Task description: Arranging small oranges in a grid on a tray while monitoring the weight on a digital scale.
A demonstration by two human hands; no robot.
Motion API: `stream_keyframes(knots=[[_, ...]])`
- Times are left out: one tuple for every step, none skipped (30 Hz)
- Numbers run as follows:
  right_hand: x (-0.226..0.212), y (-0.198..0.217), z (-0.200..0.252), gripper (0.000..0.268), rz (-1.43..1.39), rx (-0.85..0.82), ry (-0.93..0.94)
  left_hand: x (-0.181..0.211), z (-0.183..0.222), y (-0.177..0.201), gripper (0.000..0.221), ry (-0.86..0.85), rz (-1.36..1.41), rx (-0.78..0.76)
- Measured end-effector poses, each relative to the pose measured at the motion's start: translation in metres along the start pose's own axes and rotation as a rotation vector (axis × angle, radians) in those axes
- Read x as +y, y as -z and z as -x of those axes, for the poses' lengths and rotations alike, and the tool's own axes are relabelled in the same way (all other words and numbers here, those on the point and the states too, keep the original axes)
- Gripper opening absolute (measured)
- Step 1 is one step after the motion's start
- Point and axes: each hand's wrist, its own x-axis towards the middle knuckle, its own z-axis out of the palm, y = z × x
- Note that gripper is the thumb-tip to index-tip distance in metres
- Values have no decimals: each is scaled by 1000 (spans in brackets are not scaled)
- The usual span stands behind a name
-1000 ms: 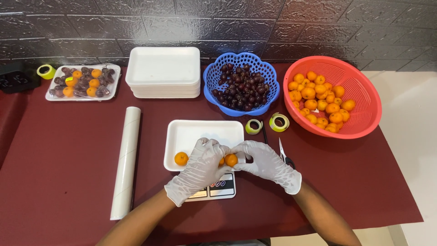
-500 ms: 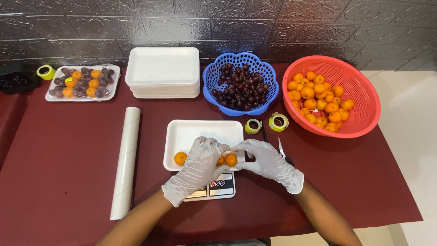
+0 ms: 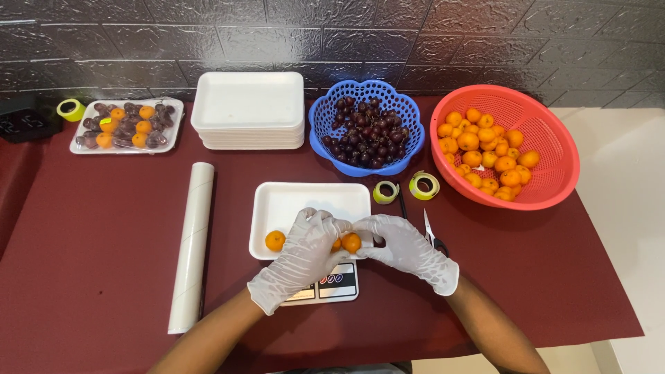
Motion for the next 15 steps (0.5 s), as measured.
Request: stream_keyframes(knots=[[0, 0, 0, 57, 0, 0, 0, -2, 0, -1, 59, 0, 0, 0], [0, 0, 0, 57, -2, -1, -14, -4, 1, -3, 60, -6, 7, 5], [0, 0, 1, 57, -3, -3, -27, -5, 1, -4, 60, -12, 13, 10], [-3, 1, 1, 57, -3, -3, -28, -5, 1, -3, 60, -12, 14, 10], [-7, 2, 1, 56, -2, -4, -31, -4, 2, -2, 60, -16, 15, 18], [-10, 3, 1, 56, -1, -5, -34, -3, 2, -1, 60, -19, 17, 25], [-12, 5, 1, 56, -1, -5, -34, -5, 2, -3, 60, -20, 17, 26], [-14, 7, 1, 55, 1, -12, -49, -7, 3, -5, 60, -17, 25, 18], [-16, 8, 1, 54, 3, -18, -63, -9, 3, -7, 60, -15, 33, 11], [-16, 10, 1, 54, 3, -17, -63, -9, 3, -5, 60, -16, 33, 12], [-16, 12, 2, 53, 7, -13, -73, -10, 2, -3, 58, -18, 27, 11], [-15, 13, 3, 53, 10, -10, -83, -10, 2, -1, 56, -20, 22, 10], [-9, 13, 4, 53, 10, -9, -84, -8, 1, 6, 56, -21, 22, 9], [-2, 14, 6, 51, 25, 13, -69, -5, 0, 12, 53, -41, 33, 34], [5, 14, 7, 50, 40, 35, -54, -2, -1, 19, 51, -62, 44, 59]])
